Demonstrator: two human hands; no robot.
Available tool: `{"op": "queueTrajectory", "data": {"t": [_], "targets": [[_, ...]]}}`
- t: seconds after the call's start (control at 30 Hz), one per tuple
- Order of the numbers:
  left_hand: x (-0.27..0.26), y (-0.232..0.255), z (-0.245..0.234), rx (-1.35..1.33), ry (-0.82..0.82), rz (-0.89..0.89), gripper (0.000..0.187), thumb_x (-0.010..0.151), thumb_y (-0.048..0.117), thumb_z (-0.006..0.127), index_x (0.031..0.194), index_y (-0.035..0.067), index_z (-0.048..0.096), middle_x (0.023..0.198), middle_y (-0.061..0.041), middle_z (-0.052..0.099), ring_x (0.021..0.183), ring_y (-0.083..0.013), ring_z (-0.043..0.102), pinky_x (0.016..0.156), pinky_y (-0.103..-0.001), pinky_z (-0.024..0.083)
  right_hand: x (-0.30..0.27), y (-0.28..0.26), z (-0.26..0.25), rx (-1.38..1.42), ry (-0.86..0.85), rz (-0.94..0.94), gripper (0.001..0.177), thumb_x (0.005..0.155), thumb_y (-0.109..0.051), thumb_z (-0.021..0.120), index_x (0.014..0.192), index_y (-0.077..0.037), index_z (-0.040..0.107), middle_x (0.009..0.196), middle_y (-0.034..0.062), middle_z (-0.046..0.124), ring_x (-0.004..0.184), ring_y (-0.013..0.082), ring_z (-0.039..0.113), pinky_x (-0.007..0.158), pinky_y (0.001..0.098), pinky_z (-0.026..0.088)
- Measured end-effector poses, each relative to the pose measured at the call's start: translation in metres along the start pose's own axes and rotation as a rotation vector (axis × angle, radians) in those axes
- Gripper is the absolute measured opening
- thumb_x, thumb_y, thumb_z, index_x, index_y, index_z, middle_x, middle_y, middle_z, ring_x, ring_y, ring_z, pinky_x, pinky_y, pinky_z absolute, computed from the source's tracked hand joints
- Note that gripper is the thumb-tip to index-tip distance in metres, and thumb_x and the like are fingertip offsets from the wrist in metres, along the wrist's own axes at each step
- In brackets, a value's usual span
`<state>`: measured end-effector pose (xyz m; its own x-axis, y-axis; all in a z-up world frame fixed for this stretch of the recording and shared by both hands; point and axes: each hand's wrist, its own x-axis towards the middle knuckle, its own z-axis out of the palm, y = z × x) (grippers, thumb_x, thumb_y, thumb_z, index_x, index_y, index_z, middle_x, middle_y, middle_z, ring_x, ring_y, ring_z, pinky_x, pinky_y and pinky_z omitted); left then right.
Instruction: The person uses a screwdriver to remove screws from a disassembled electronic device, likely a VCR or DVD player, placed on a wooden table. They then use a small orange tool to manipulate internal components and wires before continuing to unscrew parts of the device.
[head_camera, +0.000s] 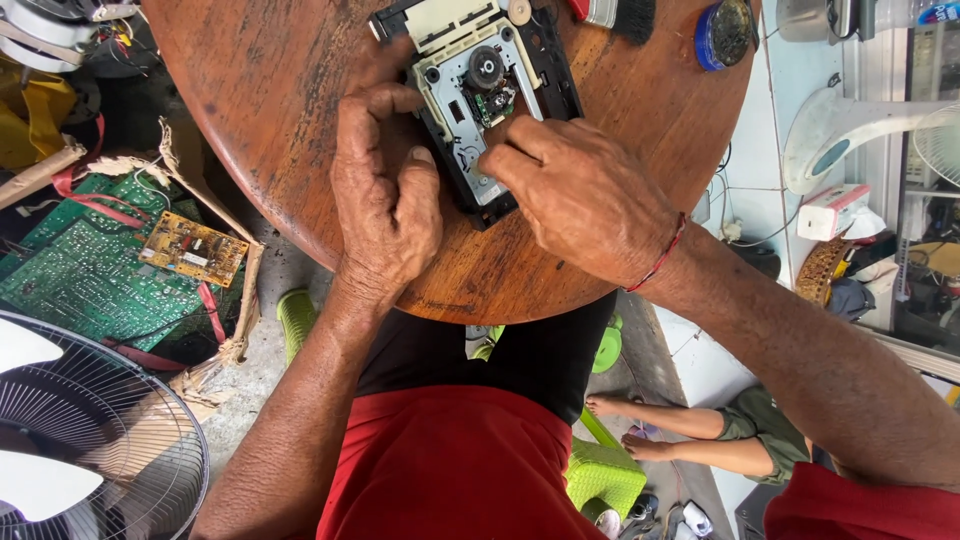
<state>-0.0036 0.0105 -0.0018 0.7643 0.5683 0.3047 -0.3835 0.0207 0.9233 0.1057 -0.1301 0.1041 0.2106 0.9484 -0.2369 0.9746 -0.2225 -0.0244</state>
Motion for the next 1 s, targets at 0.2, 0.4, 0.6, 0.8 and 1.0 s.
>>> {"op": "queueTrajectory", "data": {"t": [0.2, 0.4, 0.6, 0.8, 1.0], "targets": [[-0.001, -0.002, 0.003, 0.059, 0.073, 0.040, 0.034, 0.111, 0.034, 0.047, 0.128, 0.006, 0.046, 0.155, -0.018, 0.045, 0.150, -0.0303, 0.045, 0.125, -0.047, 0.041, -0.014, -0.005, 0.003, 0.024, 0.064, -0.040, 0.043, 0.086, 0.012, 0.061, 0.123, -0.010, 0.061, 0.113, 0.0077, 0.057, 0.082, 0.0287, 0.062, 0.077, 0.0441, 0.051], [0.002, -0.010, 0.013, 0.158, 0.136, 0.083, 0.029, 0.102, 0.006, 0.055, 0.128, -0.001, 0.043, 0.126, -0.017, 0.052, 0.119, -0.0286, 0.060, 0.110, -0.039, 0.057, -0.073, -0.015, 0.028, 0.293, 0.508, 0.250, 0.029, 0.112, -0.023, 0.056, 0.122, 0.003, 0.067, 0.111, 0.0193, 0.075, 0.095, 0.0308, 0.074, 0.082, 0.0406, 0.063], [0.009, -0.022, 0.018, 0.765, 0.047, 0.024, 0.060, 0.098, 0.029, 0.064, 0.144, 0.006, 0.034, 0.132, -0.022, 0.048, 0.124, -0.0384, 0.044, 0.093, -0.063, 0.060, -0.171, -0.101, 0.100, 0.892, 0.864, 1.092, 0.026, 0.110, -0.030, 0.046, 0.113, -0.012, 0.064, 0.075, 0.0026, 0.064, 0.062, 0.0113, 0.057, 0.067, 0.0290, 0.050], [0.017, -0.009, 0.015, 0.895, -0.018, -0.022, 0.069, 0.089, 0.012, 0.069, 0.146, -0.003, 0.033, 0.131, -0.031, 0.056, 0.122, -0.0493, 0.054, 0.106, -0.058, 0.044, -0.243, -0.183, 0.179, 1.423, 0.759, 1.111, 0.031, 0.103, -0.029, 0.056, 0.112, -0.004, 0.073, 0.080, 0.0053, 0.068, 0.069, 0.0106, 0.059, 0.066, 0.0269, 0.049], [-0.001, -0.045, 0.001, 0.745, 0.159, 0.232, 0.054, 0.091, -0.003, 0.048, 0.144, -0.004, 0.042, 0.094, -0.003, 0.043, 0.082, -0.0146, 0.046, 0.064, -0.029, 0.041, -0.284, -0.207, 0.213, 1.475, 0.792, 0.993, 0.037, 0.104, -0.034, 0.054, 0.113, -0.004, 0.072, 0.079, 0.0073, 0.068, 0.068, 0.0133, 0.062, 0.063, 0.0288, 0.053]]}}
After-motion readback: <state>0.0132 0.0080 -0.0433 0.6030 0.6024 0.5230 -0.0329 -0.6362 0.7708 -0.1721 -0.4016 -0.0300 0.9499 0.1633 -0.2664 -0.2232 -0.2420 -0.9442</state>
